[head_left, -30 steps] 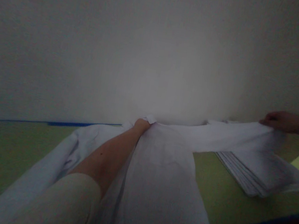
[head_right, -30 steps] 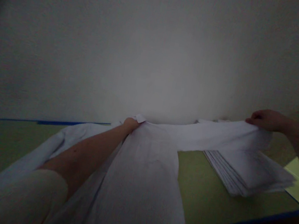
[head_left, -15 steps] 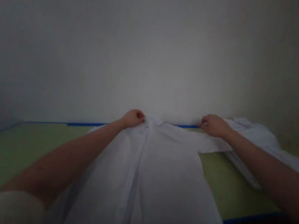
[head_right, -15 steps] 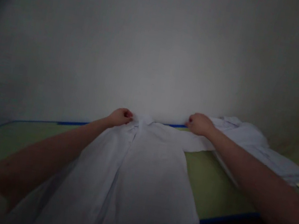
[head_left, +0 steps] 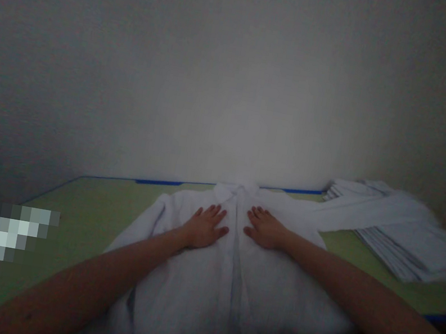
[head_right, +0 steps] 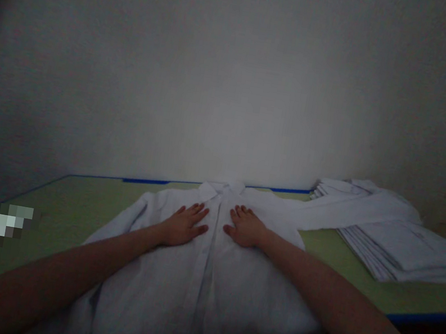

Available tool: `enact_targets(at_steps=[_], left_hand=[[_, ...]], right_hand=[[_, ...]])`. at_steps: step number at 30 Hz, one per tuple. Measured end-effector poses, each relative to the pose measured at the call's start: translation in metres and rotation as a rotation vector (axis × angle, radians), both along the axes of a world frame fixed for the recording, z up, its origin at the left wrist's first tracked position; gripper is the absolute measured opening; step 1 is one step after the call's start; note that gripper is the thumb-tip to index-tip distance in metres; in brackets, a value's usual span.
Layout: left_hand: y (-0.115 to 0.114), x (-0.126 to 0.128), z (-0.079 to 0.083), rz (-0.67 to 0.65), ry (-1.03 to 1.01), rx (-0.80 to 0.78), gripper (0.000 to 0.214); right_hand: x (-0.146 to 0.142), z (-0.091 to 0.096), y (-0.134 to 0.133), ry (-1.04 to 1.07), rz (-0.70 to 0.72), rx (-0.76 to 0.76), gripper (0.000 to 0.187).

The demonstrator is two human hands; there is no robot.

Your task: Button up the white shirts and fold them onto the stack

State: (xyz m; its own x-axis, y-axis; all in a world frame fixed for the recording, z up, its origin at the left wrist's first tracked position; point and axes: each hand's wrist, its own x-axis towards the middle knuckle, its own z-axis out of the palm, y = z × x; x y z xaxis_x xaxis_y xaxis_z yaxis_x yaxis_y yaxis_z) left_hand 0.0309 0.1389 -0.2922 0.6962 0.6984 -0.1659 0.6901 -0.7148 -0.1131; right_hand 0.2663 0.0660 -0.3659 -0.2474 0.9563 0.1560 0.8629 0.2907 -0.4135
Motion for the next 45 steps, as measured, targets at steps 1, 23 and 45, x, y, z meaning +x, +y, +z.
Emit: enact_targets(at_steps=[1,23,45], left_hand=[[-0.003,-0.001,0.000,0.004,-0.011,0.009,0.069],[0.108,0.095,0.005,0.160,-0.199,0.080,0.029],[0.131,0.112,0.015,0.173,-0.369,0.069,0.030]], right_hand=[[0.002,0.002,-0.004,0.000,0.025,0.012,0.072],[-0.007,0.047,0.118,0.047,-0.400,-0.115,0.048],[0.016,0.064,0.143,0.212,-0.529,0.014,0.028]])
